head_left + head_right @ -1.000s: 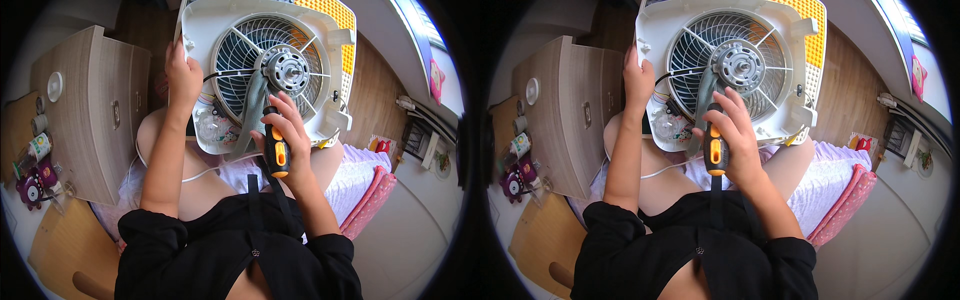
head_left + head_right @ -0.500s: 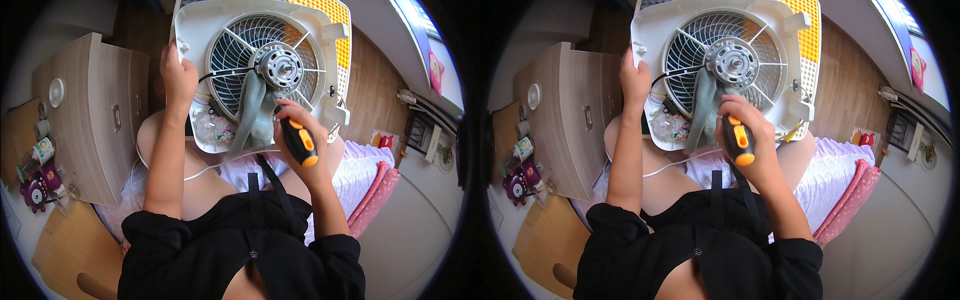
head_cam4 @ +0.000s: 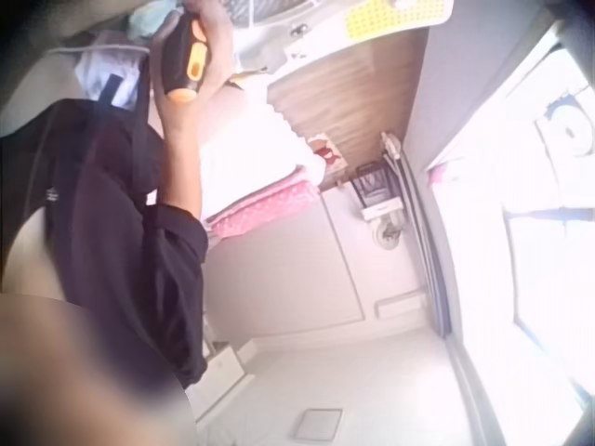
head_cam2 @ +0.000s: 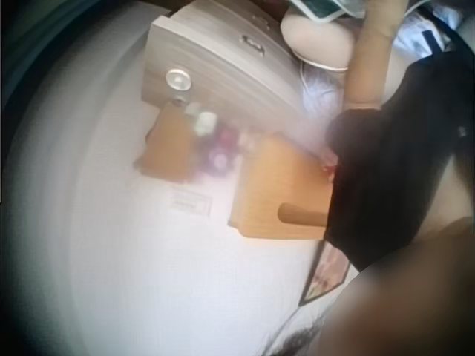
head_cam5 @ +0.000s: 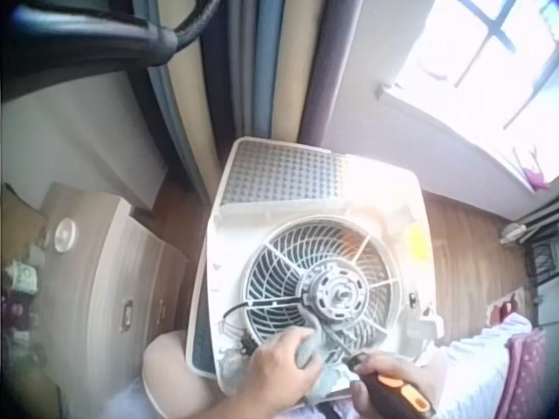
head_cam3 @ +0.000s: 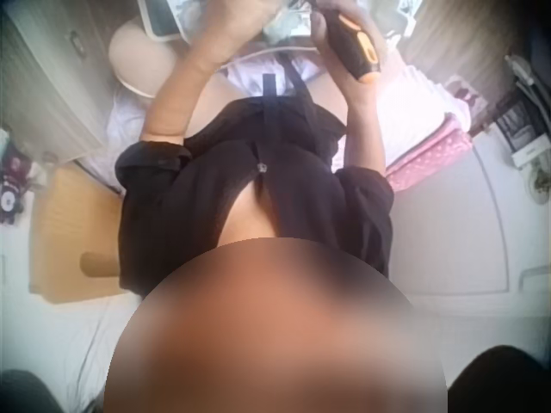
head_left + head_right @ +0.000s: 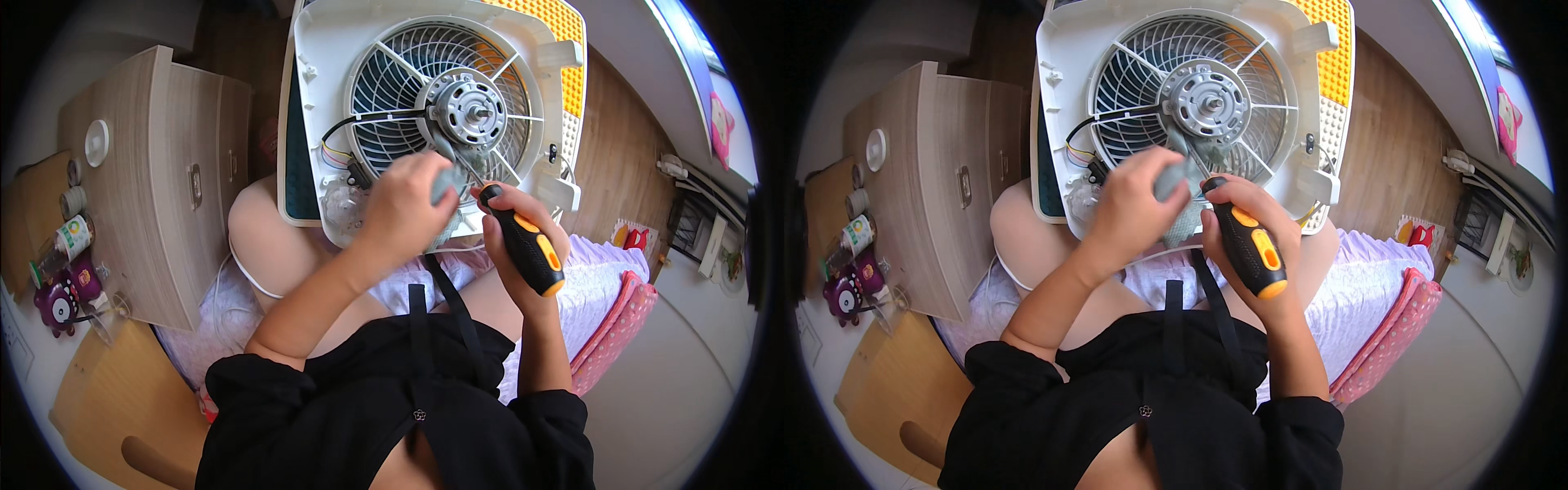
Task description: The person cleans the internal components of a disassembled white electric fan using a grey cloth and a screwdriver. They wipe the fan blades, the central motor housing, and the surrounding plastic casing while seated on a bed.
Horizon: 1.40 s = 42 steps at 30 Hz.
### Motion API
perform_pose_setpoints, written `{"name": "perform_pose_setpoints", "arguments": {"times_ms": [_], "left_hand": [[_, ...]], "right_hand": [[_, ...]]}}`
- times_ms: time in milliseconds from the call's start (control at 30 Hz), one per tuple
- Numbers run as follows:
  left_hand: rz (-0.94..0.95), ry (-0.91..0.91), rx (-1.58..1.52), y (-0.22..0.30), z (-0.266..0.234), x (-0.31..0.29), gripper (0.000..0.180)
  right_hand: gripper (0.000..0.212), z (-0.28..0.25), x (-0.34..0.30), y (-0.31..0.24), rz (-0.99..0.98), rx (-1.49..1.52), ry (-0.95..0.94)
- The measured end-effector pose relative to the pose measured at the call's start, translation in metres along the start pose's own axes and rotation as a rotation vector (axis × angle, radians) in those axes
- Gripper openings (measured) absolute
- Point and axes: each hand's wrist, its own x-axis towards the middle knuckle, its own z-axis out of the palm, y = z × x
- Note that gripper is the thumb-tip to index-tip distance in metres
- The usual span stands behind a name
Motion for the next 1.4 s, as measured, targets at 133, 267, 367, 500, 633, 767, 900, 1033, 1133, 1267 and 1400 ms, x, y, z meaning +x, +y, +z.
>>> {"name": "perform_pose_setpoints", "arguments": {"times_ms": [133, 267, 367, 500, 633, 767, 900, 1033, 1133, 1267, 1400], "left_hand": [[0.144, 0.007, 0.04, -0.009, 0.009, -0.002, 0.024], [0.142, 0.079, 0.057, -0.02, 0.011, -0.001, 0.023], [0.148, 0.085, 0.028, -0.022, 0.009, -0.001, 0.032], [0.127, 0.102, 0.007, -0.028, 0.007, -0.005, 0.031], [0.078, 0.132, -0.035, -0.027, 0.01, -0.006, 0.034], [0.171, 0.151, -0.017, -0.034, 0.015, -0.002, 0.034], [0.291, 0.221, 0.072, -0.037, 0.02, -0.001, 0.035], [0.293, 0.235, 0.124, -0.046, 0.019, -0.004, 0.034], [0.328, 0.239, 0.123, -0.044, 0.016, -0.003, 0.033], [0.352, 0.245, 0.093, -0.04, 0.02, -0.001, 0.032], [0.304, 0.252, 0.107, -0.046, 0.019, -0.005, 0.03]], "right_hand": [[0.025, 0.009, 0.002, 0.018, 0.132, 0.238, 0.067], [0.027, 0.019, -0.004, 0.043, -0.128, -0.038, -0.006], [0.033, 0.031, 0.0, 0.037, -0.216, -0.168, -0.062], [0.035, 0.039, 0.009, 0.008, -0.113, -0.206, -0.073], [0.025, 0.034, 0.007, -0.014, 0.077, -0.157, 0.004], [0.025, 0.036, 0.002, 0.013, -0.059, -0.105, 0.095], [0.027, 0.036, -0.001, 0.029, -0.131, -0.133, 0.094], [0.027, 0.032, 0.015, -0.017, 0.056, -0.159, -0.055], [0.026, 0.031, 0.014, -0.016, 0.05, -0.106, -0.027], [0.024, 0.037, 0.0, 0.025, -0.131, -0.113, 0.081], [0.024, 0.026, 0.008, -0.008, 0.021, -0.111, -0.02]]}}
